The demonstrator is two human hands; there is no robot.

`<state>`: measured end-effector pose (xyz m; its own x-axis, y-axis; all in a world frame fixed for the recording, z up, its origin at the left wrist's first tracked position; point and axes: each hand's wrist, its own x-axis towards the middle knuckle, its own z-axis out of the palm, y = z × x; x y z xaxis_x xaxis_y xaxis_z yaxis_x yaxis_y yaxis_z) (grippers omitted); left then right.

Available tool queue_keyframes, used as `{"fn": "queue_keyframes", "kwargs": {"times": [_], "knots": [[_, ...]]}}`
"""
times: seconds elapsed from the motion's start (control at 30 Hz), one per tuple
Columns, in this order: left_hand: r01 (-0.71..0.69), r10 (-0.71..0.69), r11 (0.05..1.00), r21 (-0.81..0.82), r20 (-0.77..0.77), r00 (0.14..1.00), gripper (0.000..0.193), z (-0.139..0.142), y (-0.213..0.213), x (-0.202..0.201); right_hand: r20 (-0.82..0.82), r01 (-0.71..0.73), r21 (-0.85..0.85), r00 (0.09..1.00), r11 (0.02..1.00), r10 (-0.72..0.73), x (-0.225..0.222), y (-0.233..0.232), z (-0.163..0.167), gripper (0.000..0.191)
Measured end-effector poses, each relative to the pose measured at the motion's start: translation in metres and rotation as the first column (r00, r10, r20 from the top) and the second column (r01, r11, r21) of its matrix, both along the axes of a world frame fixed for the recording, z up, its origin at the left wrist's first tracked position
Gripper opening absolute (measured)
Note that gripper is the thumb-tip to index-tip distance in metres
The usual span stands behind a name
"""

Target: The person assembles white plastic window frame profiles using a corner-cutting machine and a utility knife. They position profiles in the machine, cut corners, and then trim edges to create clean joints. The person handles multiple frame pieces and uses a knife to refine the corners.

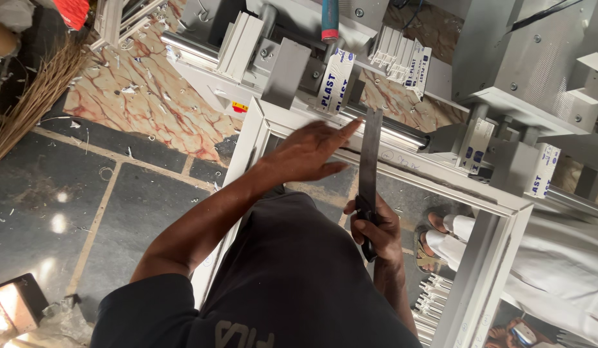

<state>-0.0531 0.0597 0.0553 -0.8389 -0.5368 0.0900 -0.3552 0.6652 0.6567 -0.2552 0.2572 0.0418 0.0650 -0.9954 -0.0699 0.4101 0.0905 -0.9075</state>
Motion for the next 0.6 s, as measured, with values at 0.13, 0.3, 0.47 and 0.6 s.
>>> {"fn": "queue_keyframes", "kwargs": {"times": [0.13,0.3,0.47,0.6], "knots": [[0.033,-0.035,0.996,-0.086,-0.018,0.999,0.053,-0.002,0.020,0.004,-0.107,0.058,0.002,0.993,0.998,-0.058,-0.003,0.003,-0.005,0.066],[-0.161,0.147,0.967,-0.198,-0.084,0.986,0.048,-0.009,0.039,0.037,-0.213,0.123,0.051,0.971,0.991,-0.110,-0.007,0.004,-0.010,0.060],[-0.589,0.609,0.791,-0.165,0.111,0.786,0.108,-0.024,0.027,0.094,-0.730,0.070,0.000,0.682,0.998,-0.047,-0.001,-0.004,0.000,0.060],[-0.697,0.654,0.712,0.079,0.286,0.700,0.126,-0.039,0.024,0.112,-0.957,-0.155,-0.052,0.290,0.986,-0.005,0.015,-0.021,0.011,0.056]]}}
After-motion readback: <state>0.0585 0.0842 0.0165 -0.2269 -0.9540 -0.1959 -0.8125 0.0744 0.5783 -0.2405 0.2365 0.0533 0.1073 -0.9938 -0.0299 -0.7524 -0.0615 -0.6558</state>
